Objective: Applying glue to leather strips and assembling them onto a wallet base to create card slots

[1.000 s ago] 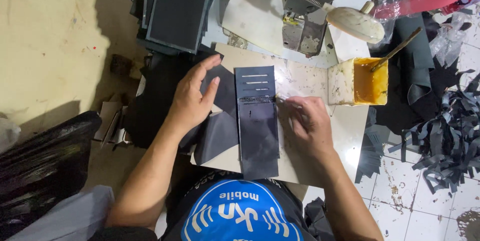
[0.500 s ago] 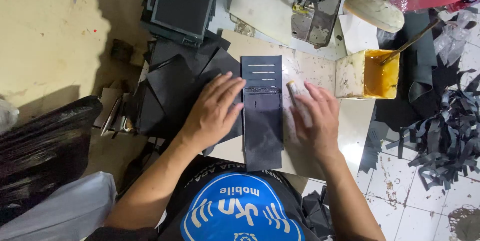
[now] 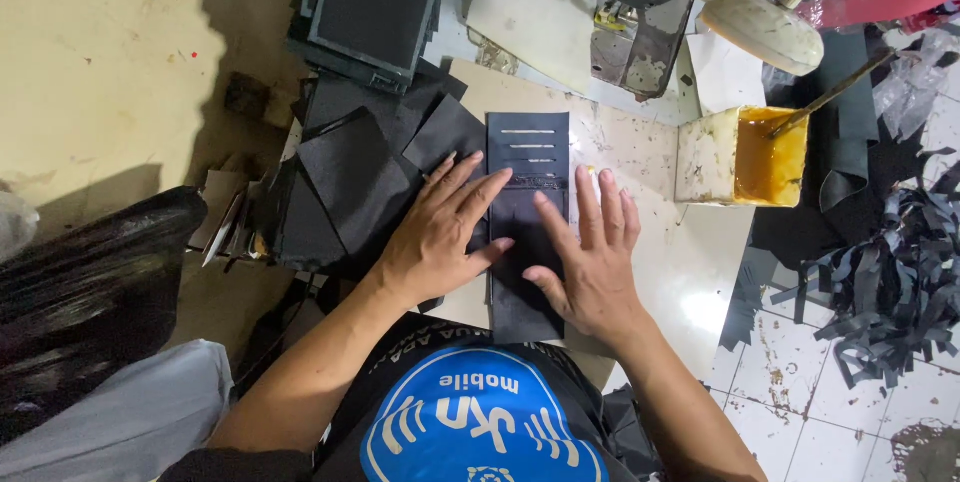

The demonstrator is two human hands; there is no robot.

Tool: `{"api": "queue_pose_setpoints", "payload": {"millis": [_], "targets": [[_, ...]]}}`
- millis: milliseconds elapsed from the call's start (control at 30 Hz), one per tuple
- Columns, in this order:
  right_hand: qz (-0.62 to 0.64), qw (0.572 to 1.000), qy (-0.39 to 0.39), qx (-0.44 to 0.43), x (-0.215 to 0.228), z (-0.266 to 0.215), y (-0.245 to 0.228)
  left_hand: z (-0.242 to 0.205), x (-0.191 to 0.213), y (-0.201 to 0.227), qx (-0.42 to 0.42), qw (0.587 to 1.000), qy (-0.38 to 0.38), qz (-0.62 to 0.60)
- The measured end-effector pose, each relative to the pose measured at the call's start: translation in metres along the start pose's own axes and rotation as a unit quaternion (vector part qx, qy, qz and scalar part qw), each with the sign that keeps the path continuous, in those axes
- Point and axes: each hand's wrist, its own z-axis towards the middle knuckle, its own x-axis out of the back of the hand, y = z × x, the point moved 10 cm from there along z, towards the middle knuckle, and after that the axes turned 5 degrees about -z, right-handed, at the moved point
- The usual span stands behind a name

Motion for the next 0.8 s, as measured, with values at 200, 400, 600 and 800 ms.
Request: {"api": "queue_pose_setpoints", "payload": {"millis": [200,400,600,800], "targets": [[0.021,0.999,-0.046,-0.011,-0.014,-0.011,0.003,0.000,-0.001,0.001,0.005,1.000,0.001,-0.003],[-0.023,0.999,-0.038,0.030,-0.017,-0.014,-0.005,0.001,0.000,-0.001,0.009,1.000,-0.009,-0.005],[-0.044,0.996,-0.072,0.021,-0.023,-0.019,-0.006,0.000,-0.003,0.000,0.009,1.000,-0.011,-0.005],[-0.016,0.999,-0.013,0.027,-0.004,-0.018,-0.007,0.001,-0.003,-0.001,0.001,1.000,-0.010,0.004]]}}
